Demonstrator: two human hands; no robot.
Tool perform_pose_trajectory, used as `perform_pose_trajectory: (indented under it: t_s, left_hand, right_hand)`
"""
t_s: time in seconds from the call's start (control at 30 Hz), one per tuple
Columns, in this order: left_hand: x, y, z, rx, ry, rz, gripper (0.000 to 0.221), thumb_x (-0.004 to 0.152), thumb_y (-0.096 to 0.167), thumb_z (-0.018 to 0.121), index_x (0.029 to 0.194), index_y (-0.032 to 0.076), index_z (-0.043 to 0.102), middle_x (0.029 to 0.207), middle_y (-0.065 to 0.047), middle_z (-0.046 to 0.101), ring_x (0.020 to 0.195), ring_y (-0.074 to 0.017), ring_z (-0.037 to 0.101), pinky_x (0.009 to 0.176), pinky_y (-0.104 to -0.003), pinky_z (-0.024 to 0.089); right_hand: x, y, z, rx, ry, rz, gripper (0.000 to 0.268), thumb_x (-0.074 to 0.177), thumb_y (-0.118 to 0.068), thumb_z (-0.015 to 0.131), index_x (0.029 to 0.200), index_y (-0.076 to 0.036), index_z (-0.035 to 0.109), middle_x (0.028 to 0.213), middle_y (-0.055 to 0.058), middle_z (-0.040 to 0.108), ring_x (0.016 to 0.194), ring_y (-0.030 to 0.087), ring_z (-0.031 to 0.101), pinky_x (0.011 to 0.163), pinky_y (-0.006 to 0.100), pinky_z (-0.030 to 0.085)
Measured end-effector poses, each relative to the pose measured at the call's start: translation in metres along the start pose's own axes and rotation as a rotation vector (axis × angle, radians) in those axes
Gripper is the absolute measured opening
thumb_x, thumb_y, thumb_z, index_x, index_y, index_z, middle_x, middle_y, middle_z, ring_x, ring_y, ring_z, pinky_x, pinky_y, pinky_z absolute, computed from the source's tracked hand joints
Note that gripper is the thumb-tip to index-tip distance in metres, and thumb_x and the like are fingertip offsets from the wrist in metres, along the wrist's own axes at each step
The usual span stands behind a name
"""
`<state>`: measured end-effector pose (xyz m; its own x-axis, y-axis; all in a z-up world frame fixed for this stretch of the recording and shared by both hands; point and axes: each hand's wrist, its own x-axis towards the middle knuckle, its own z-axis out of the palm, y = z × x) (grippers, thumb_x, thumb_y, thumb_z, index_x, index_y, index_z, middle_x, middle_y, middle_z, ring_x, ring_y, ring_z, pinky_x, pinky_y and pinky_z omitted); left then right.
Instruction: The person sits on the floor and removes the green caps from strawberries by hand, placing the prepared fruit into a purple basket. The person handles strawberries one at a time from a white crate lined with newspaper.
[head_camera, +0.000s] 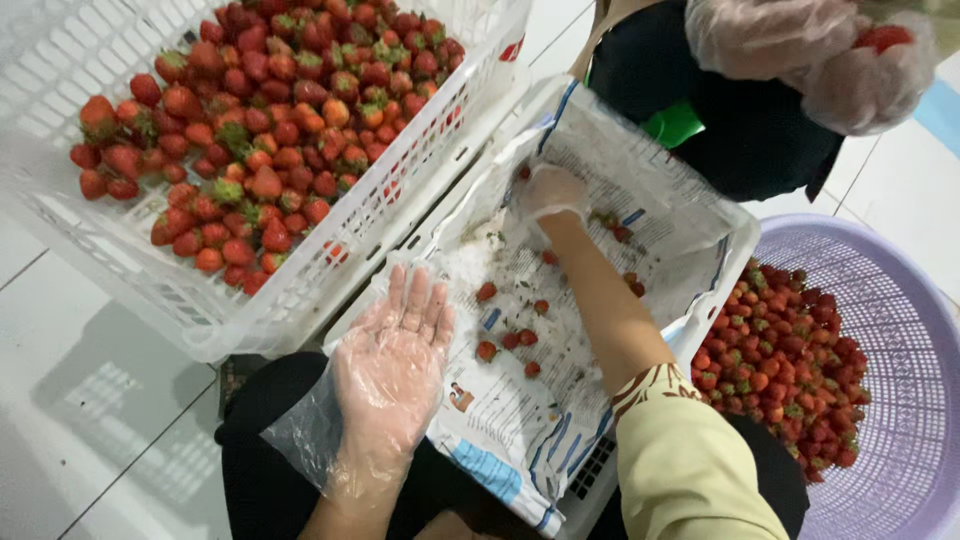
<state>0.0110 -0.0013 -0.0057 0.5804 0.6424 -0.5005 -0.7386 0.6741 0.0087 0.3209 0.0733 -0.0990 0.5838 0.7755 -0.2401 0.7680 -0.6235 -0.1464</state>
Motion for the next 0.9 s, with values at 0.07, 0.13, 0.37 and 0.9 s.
perform_pose_trajectory:
  t_s: [0.07, 0.13, 0.37, 0.9]
  left_hand:
    - [0.002, -0.001, -0.001, 0.012, 0.017, 0.007, 0.048, 0.098, 0.026, 0.044, 0.141, 0.007, 0.056, 0.135, -0.013, 0.064, 0.129, -0.0297, 0.056, 0.113, -0.048, 0.039]
    - [0.005, -0.001, -0.003, 0.020, 0.016, 0.008, 0.049, 0.098, 0.026, 0.044, 0.141, 0.007, 0.055, 0.135, -0.013, 0.063, 0.129, -0.0302, 0.056, 0.113, -0.048, 0.039]
    - [0.014, -0.006, -0.016, 0.029, -0.120, 0.003, 0.058, 0.096, 0.027, 0.048, 0.150, 0.006, 0.048, 0.142, -0.013, 0.058, 0.133, -0.0308, 0.052, 0.115, -0.047, 0.038]
    - [-0.006, -0.072, -0.012, 0.153, -0.149, -0.113, 0.044, 0.103, 0.031, 0.038, 0.129, 0.003, 0.061, 0.116, -0.014, 0.065, 0.102, -0.0264, 0.064, 0.095, -0.043, 0.056]
  right_hand:
    - [-0.001, 0.002, -0.002, 0.040, 0.135, -0.064, 0.040, 0.086, -0.039, 0.066, 0.111, -0.008, 0.072, 0.106, 0.022, 0.072, 0.096, 0.042, 0.069, 0.083, 0.051, 0.056]
    - [0.000, 0.001, -0.003, 0.162, 0.083, -0.012, 0.037, 0.088, -0.039, 0.064, 0.108, -0.008, 0.071, 0.099, 0.018, 0.071, 0.087, 0.037, 0.068, 0.079, 0.049, 0.056]
    - [-0.009, 0.010, -0.021, 1.607, -0.291, 0.077, 0.041, 0.106, -0.040, 0.037, 0.100, -0.007, 0.062, 0.076, 0.003, 0.052, 0.059, 0.014, 0.047, 0.047, 0.030, 0.040]
    - [-0.244, -0.035, -0.130, 1.403, -0.584, 0.100, 0.030, 0.098, -0.027, 0.053, 0.113, -0.005, 0.067, 0.095, 0.009, 0.070, 0.090, 0.020, 0.068, 0.082, 0.033, 0.061]
